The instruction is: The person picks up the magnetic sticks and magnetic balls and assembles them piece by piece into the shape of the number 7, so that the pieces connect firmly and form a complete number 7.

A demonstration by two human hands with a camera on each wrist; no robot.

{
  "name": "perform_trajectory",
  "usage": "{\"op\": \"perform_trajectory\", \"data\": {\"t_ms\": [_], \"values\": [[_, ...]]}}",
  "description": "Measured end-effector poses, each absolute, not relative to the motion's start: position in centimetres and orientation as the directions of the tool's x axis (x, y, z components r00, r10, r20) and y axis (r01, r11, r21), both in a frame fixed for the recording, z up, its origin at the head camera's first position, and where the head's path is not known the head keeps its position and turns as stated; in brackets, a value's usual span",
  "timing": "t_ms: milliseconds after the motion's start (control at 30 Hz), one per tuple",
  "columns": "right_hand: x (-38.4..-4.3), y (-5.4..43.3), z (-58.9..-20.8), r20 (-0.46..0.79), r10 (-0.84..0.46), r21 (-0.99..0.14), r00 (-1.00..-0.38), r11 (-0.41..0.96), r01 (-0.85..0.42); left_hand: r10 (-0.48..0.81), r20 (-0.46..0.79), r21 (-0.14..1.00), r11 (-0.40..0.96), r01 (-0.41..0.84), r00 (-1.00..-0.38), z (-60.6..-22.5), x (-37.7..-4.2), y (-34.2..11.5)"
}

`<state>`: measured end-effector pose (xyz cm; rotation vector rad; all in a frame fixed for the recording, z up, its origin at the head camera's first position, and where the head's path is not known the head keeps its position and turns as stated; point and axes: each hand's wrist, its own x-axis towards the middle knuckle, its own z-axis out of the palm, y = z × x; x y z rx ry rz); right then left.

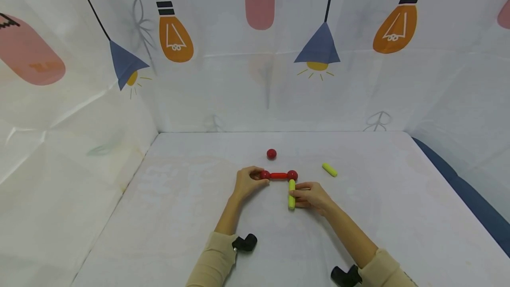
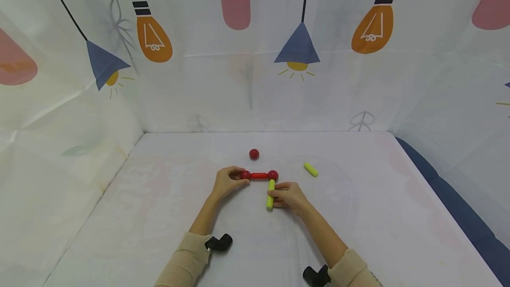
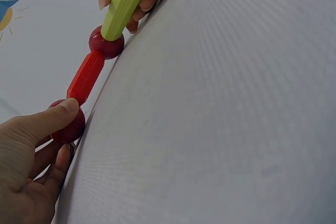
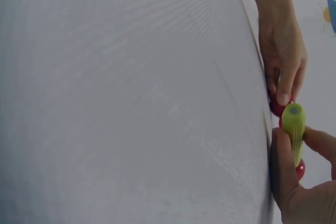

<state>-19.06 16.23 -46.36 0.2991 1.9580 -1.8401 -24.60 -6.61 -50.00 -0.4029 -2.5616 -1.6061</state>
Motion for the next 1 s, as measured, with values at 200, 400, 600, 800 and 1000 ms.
{"op": "perform_trajectory", "data": {"t_ms": [200,400,600,800,1000], "values": [[-19.14,16.17,-46.5,-0.455,-0.129,-0.89,-0.881,0.101,0.445,0.176,0.205,0.873,0.413,0.261,-0.963,-49.98,-24.59,-6.64],[-19.12,16.0,-46.38,-0.469,-0.108,-0.882,-0.876,0.105,0.46,0.173,0.207,0.873,0.411,0.262,-0.963,-49.99,-24.56,-6.56],[-18.96,15.84,-46.4,-0.47,-0.111,-0.882,-0.876,0.092,0.462,0.171,0.202,0.879,0.402,0.256,-0.964,-50.0,-24.5,-6.43],[-18.89,15.77,-46.44,-0.452,-0.122,-0.891,-0.883,0.089,0.444,0.169,0.209,0.881,0.395,0.261,-0.963,-49.89,-24.38,-6.35],[-18.88,15.69,-46.39,-0.455,-0.118,-0.89,-0.883,0.086,0.447,0.167,0.204,0.882,0.398,0.255,-0.965,-49.81,-24.32,-6.27]]}}
